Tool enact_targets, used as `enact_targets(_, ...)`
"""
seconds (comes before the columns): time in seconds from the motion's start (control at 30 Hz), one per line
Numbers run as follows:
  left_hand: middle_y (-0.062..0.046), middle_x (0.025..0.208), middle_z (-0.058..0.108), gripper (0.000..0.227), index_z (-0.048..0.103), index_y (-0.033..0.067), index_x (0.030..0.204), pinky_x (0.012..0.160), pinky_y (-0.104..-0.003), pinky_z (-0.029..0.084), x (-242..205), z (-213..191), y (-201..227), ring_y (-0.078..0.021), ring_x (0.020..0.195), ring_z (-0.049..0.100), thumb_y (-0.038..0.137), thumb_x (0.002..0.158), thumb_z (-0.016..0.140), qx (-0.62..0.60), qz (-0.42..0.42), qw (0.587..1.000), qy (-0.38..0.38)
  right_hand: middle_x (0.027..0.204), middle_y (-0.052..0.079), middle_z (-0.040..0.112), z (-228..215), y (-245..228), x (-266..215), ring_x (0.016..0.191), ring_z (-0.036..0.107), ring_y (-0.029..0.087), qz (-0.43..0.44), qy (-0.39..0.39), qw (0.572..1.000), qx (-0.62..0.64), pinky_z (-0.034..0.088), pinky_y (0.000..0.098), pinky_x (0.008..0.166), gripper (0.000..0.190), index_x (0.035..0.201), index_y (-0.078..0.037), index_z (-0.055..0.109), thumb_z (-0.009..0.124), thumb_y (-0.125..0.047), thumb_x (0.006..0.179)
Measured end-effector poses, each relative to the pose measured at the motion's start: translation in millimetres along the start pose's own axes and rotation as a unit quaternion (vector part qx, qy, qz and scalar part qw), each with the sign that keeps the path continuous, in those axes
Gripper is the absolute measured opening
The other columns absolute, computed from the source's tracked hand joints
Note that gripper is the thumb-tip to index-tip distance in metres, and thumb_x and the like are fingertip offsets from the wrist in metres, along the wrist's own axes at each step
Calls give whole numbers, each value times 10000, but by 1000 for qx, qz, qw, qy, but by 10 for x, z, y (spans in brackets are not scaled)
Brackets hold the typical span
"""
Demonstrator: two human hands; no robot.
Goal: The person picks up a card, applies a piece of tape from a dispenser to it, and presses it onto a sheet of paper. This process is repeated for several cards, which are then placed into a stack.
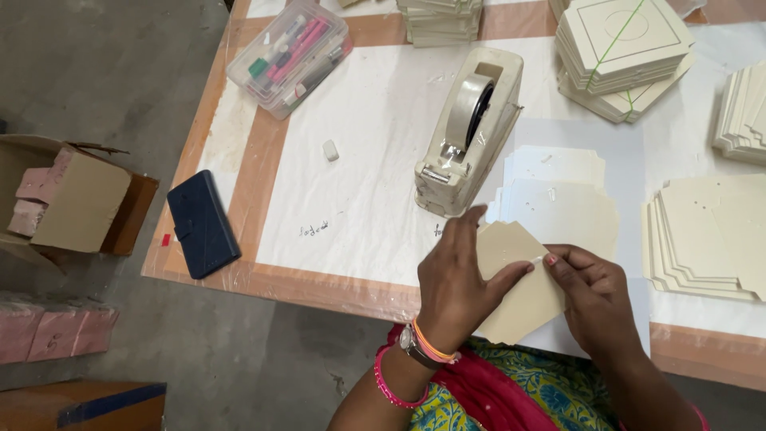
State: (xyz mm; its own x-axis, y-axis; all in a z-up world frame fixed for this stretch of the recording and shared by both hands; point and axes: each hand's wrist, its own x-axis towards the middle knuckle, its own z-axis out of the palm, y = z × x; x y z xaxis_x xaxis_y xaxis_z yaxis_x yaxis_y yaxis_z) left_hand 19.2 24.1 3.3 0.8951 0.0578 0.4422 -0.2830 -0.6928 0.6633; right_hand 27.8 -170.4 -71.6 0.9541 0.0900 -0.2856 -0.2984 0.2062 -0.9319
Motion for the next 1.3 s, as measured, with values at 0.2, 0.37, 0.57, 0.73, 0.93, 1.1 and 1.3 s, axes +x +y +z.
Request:
enact_targets(0.2, -188, 1179, 715, 519, 599, 16, 1318, 874, -394, 581, -134, 153, -227, -352, 1045, 731, 257, 903, 795, -93, -61, 992, -58, 922, 128, 782, 108, -152, -57, 762, 712, 138, -7, 19, 992, -125, 569, 263, 687, 287, 1131, 70, 725, 722, -83, 889)
enact_targets(0.37, -180, 1180, 700, 511, 595, 9, 1334, 875, -402, 576, -64, 62, -107, -349, 1052, 716, 234, 917, 785, -75, -40, 995, -45, 901, 125, 788, 40, -46, 15, 740, 711, 136, 0, 10, 990, -144, 568, 264, 670, 275, 1106, 54, 740, 753, -55, 854)
enact_targets(0.57, -163, 1041, 662, 653, 608, 8, 1246, 759, -410, 555, -72, 123, -43, -344, 931, 683, 332, 749, 882, -47, -18, 998, -35, 879, 76, 795, 20, -36, 2, 739, 711, 114, -10, -27, 978, -209, 577, 260, 679, 261, 1080, 5, 737, 763, -63, 829)
enact_targets(0.73, -129, 977, 691, 405, 677, 49, 1074, 719, -388, 547, -48, 164, -51, -303, 851, 700, 283, 809, 875, -110, -94, 986, -77, 861, 51, 791, 2, -103, -8, 747, 702, 108, 3, -25, 978, -207, 575, 268, 680, 238, 1031, 3, 755, 779, -54, 800)
enact_targets(0.93, -162, 1034, 674, 463, 634, 18, 1254, 792, -385, 561, -54, 124, -42, -310, 921, 704, 183, 861, 812, -177, -77, 976, -103, 778, 120, 764, -88, -148, 25, 637, 693, 167, 25, 47, 989, -138, 557, 298, 584, 207, 960, 39, 739, 797, -41, 778)
enact_targets(1.1, -196, 1102, 673, 563, 588, -8, 1316, 830, -388, 564, -79, 253, -47, -318, 974, 703, 177, 839, 823, -189, -60, 974, -110, 783, 127, 748, -285, -37, 111, 656, 687, 169, 13, 44, 994, -98, 555, 293, 605, 204, 962, 39, 727, 792, -54, 791)
enact_targets(1.3, -183, 1058, 728, 398, 610, -13, 1251, 843, -349, 575, -103, 442, -170, -229, 956, 712, 196, 939, 741, -318, -162, 930, -83, 855, 143, 767, -447, 172, 227, 737, 721, 180, 23, -11, 999, 26, 597, 308, 664, 283, 1053, 34, 715, 755, -73, 793)
